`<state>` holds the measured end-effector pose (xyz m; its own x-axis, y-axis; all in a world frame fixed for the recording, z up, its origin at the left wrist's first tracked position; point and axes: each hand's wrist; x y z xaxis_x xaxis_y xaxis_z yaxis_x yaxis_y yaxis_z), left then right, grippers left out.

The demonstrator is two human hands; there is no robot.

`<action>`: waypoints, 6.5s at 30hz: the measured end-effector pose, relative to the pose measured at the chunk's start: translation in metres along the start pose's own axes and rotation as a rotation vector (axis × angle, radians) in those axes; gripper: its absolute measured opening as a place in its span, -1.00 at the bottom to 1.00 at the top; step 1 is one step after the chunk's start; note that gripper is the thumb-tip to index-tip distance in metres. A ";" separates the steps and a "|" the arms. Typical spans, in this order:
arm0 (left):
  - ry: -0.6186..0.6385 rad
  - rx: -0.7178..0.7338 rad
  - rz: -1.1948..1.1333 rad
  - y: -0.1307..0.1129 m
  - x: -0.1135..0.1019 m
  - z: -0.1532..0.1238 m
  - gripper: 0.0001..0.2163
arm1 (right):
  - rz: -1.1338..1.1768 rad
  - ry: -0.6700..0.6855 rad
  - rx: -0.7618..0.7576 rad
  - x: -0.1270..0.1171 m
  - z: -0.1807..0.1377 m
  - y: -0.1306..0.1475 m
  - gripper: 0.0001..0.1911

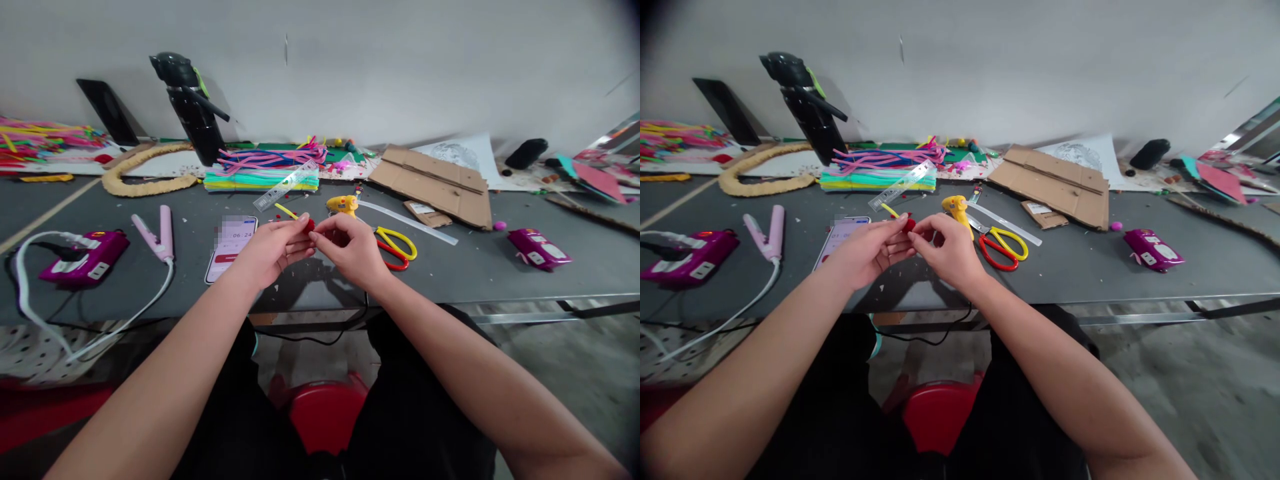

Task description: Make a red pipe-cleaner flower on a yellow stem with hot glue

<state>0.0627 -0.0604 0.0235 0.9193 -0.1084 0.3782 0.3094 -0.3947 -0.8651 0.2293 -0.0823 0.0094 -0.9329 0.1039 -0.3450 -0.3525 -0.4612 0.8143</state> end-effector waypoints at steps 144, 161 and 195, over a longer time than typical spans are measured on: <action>-0.146 0.526 0.714 -0.007 -0.039 0.019 -0.70 | 0.177 0.344 0.421 -0.030 0.025 -0.017 -0.68; -0.093 0.530 0.635 -0.007 -0.037 0.020 -0.71 | 0.037 0.322 0.385 -0.028 0.023 -0.016 -0.68; -0.089 0.507 0.613 -0.006 -0.034 0.017 -0.61 | 0.014 0.289 0.406 -0.025 0.023 -0.014 -0.66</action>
<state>0.0333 -0.0390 0.0102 0.9708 -0.0896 -0.2227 -0.2045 0.1768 -0.9628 0.2561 -0.0582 0.0179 -0.8992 -0.1752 -0.4009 -0.3939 -0.0744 0.9161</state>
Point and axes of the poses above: each hand's wrist, its own z-axis towards the middle knuckle, its own x-axis out of the palm, y = z × x, and after that the axes turned 2 degrees about -y, right-handed
